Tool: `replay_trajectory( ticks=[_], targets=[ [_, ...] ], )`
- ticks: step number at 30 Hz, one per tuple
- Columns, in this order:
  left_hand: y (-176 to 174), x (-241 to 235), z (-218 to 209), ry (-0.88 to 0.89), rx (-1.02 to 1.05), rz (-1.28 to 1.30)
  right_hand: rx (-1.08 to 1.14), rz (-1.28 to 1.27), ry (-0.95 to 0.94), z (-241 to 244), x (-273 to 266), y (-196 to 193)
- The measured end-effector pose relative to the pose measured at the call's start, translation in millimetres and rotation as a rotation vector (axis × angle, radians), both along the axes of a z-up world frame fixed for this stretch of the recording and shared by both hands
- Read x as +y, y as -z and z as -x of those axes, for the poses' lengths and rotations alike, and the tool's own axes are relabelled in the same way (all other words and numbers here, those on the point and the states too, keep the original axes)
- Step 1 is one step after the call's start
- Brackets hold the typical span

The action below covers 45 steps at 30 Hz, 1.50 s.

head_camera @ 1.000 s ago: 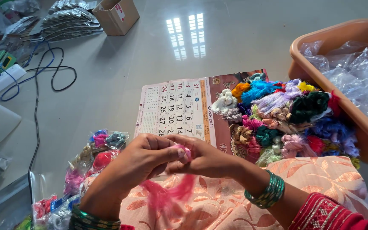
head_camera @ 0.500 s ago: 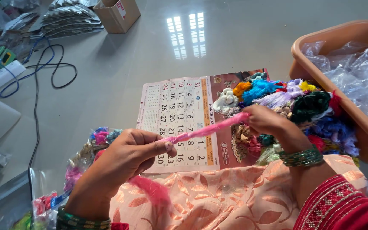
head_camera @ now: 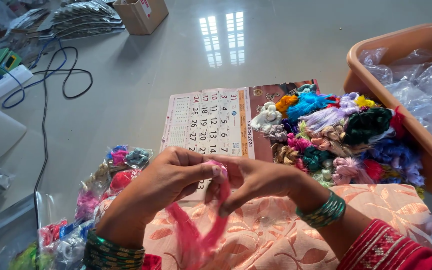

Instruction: Sorting and preparing bundles of colorful thread for packaging.

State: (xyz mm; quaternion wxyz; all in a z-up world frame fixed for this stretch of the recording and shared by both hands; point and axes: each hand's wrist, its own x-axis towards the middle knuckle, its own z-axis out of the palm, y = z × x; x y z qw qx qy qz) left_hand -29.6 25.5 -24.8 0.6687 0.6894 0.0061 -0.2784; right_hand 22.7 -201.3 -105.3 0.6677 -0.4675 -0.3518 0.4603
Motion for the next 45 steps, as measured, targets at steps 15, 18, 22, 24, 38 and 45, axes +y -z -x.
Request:
replay_trajectory(
  ticks=[15, 18, 22, 24, 38, 45],
  targets=[
    [-21.0, 38.7, 3.8, -0.184, 0.004, -0.075, 0.241, -0.189, 0.282, -45.7, -84.7, 5.7],
    [-18.2, 50.6, 4.1, -0.236, 0.009, -0.079, 0.227, -0.158, 0.372, -45.1, -84.6, -4.8],
    [-12.7, 57.8, 2.6, -0.25, 0.004, -0.056, 0.213, -0.139, 0.459, -46.2, -87.7, -10.3],
    [-11.4, 57.8, 1.7, -0.27, 0.004, -0.068, 0.171, -0.108, 0.561, -50.2, -92.0, -4.8],
    [-2.3, 69.3, 21.1, -0.303, 0.072, -0.176, 0.189, -0.047, 0.72, -52.3, -84.1, -0.1],
    [38.0, 162.4, 114.1, -0.083, 0.261, -0.308, 0.177, 0.158, 0.445, -29.2, -33.1, 17.3]
  ],
)
